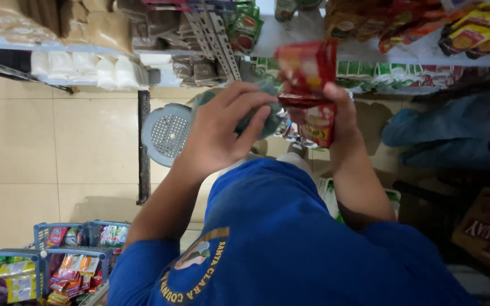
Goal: Wiping down seasoning packets and other grocery items on store shelves with a cloth.
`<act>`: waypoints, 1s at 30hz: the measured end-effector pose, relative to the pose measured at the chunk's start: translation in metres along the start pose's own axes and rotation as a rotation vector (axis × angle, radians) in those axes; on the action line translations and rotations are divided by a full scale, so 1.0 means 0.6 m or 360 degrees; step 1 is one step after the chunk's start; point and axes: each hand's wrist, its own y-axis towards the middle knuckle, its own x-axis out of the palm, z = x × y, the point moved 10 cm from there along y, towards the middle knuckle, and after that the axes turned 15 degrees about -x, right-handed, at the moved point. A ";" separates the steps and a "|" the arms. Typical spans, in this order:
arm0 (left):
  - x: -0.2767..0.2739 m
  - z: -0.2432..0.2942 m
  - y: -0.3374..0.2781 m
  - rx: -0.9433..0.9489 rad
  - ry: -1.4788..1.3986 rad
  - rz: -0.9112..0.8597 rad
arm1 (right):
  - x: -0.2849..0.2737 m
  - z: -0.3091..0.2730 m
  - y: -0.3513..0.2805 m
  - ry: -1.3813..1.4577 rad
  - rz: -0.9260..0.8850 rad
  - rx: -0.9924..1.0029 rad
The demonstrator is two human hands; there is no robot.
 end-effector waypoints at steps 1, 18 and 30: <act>0.009 0.002 0.001 -0.0001 -0.0006 -0.0012 | -0.003 -0.003 0.002 0.0001 0.0013 -0.0003; 0.212 0.107 0.061 -0.0421 -0.0052 -0.0257 | -0.057 -0.137 -0.023 0.0643 -0.0001 -0.0252; 0.410 0.102 0.062 0.0036 -0.0039 0.0013 | -0.167 -0.199 -0.051 0.0411 0.0036 -0.0010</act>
